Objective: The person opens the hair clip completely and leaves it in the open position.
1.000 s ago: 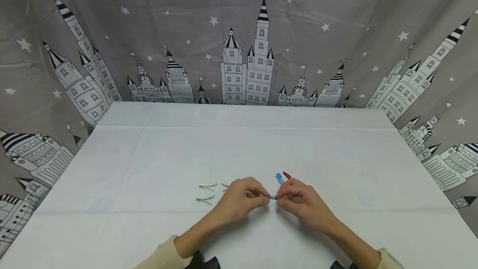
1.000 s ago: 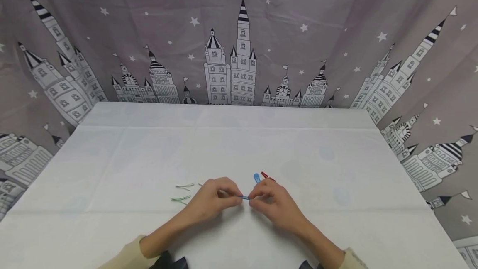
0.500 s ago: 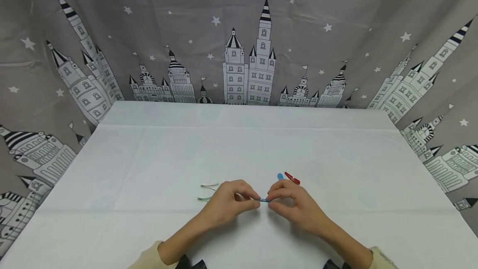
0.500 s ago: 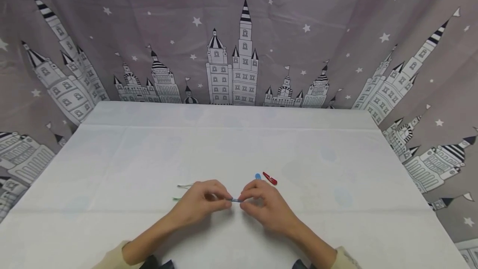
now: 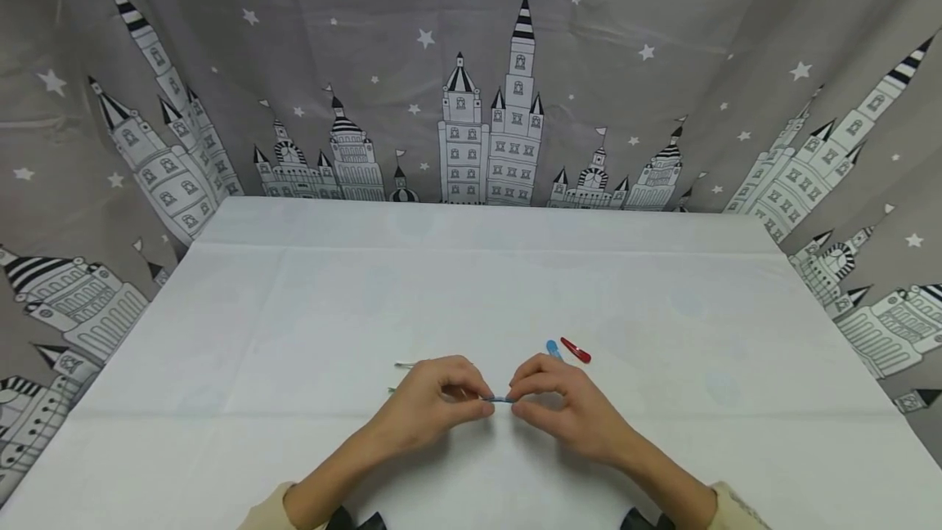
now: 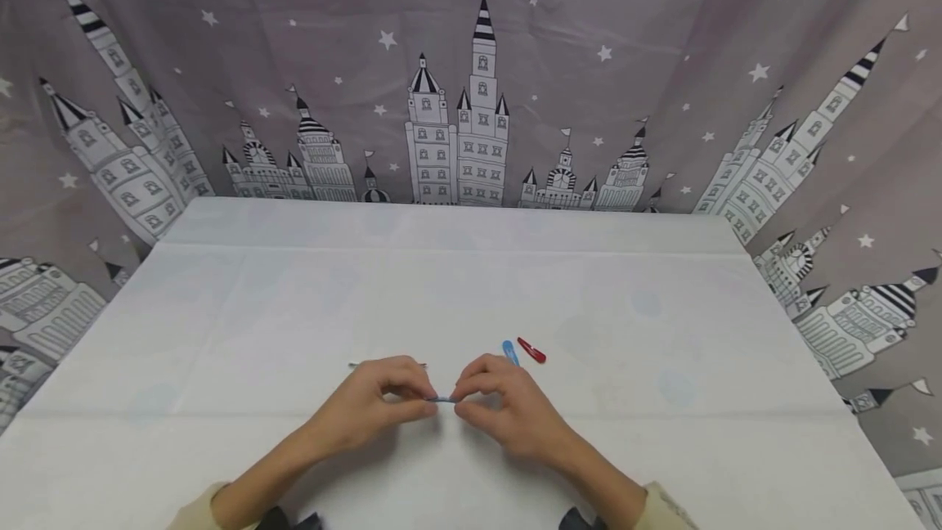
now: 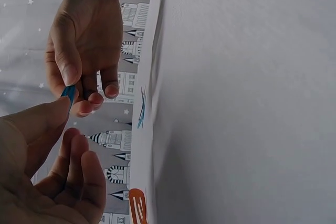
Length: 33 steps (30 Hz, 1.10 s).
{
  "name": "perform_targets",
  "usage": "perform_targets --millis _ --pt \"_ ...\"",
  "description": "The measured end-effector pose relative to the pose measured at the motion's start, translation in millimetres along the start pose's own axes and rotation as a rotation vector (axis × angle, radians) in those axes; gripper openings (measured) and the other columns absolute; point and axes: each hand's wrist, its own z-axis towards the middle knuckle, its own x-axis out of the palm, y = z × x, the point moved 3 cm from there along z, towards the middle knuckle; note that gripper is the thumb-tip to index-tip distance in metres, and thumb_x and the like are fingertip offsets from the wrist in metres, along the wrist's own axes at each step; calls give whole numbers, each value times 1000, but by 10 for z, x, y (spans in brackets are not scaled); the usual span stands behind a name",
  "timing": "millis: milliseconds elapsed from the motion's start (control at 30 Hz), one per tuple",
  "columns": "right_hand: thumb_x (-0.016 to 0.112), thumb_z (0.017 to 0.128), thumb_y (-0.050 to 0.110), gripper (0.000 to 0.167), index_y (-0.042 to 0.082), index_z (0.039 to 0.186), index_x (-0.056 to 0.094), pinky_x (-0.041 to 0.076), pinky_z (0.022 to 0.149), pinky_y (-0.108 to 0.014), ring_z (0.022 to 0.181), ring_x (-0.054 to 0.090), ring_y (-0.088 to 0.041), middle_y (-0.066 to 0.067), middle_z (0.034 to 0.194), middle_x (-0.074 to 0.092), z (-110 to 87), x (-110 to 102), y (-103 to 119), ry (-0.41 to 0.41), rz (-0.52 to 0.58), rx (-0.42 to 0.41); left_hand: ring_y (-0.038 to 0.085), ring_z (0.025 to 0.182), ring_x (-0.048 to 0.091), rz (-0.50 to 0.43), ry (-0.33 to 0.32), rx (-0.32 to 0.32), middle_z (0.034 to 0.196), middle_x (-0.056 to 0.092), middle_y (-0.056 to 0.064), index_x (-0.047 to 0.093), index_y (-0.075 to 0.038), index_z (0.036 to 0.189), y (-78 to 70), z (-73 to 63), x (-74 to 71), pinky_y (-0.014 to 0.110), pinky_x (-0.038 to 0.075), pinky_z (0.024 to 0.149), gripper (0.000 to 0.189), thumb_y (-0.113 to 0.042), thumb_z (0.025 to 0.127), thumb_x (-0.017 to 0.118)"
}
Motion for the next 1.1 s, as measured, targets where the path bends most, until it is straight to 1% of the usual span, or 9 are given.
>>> perform_targets --millis 233,467,500,533,700,733,767,900,1100 --pt "68 93 7 8 11 96 74 47 81 -35 96 56 -16 6 101 64 57 41 16 28 -25 1 13 82 58 -8 45 18 90 66 -5 77 -10 92 11 -27 -61 31 53 78 9 -17 87 77" --pt "64 96 11 9 12 95 72 45 81 -39 94 55 -20 1 100 63 80 73 51 81 54 73 12 79 55 -42 127 48 91 67 -5 76 -9 92 -10 -31 -105 29 51 73 12 -20 89 75" --pt "63 97 12 9 12 95 72 44 81 -39 95 55 -20 0 100 63 80 78 60 90 63 74 11 79 55 -47 140 49 90 66 -5 76 -9 92 -14 -31 -110 29 50 78 11 -19 89 74" --pt "62 97 12 10 12 95 72 44 81 -39 95 54 -20 -1 100 63 80 84 68 98 68 71 11 78 54 -50 152 53 90 66 -5 76 -8 92 -17 -33 -116 28 50 77 11 -19 89 74" --pt "61 98 10 11 13 96 72 45 80 -38 96 52 -17 -1 100 61 80 109 114 130 66 19 10 79 56 -52 199 96 88 66 -6 76 -7 90 -28 -47 -142 29 46 86 9 -16 89 74" --pt "61 98 10 11 12 95 72 45 81 -37 97 52 -16 -1 100 61 79 114 122 133 64 9 10 80 57 -57 208 103 88 67 -6 76 -7 89 -28 -52 -146 30 47 82 9 -16 89 74" --pt "61 97 9 12 12 95 72 45 81 -37 97 51 -16 0 100 61 80 118 128 135 63 0 10 81 58 -61 215 108 88 67 -6 76 -7 88 -27 -57 -149 31 47 83 9 -16 89 74" --pt "63 96 8 11 12 95 73 46 81 -37 95 52 -16 0 100 61 86 130 133 118 73 -2 12 83 59 -75 212 103 88 67 -5 77 -9 87 -23 -74 -168 32 48 80 8 -16 89 74" --pt "66 95 10 7 13 96 73 45 84 -36 95 54 -19 -1 99 61 87 143 105 74 79 40 14 82 59 -36 162 72 87 68 -6 77 -16 86 -22 -83 -185 32 49 77 3 -15 88 75"
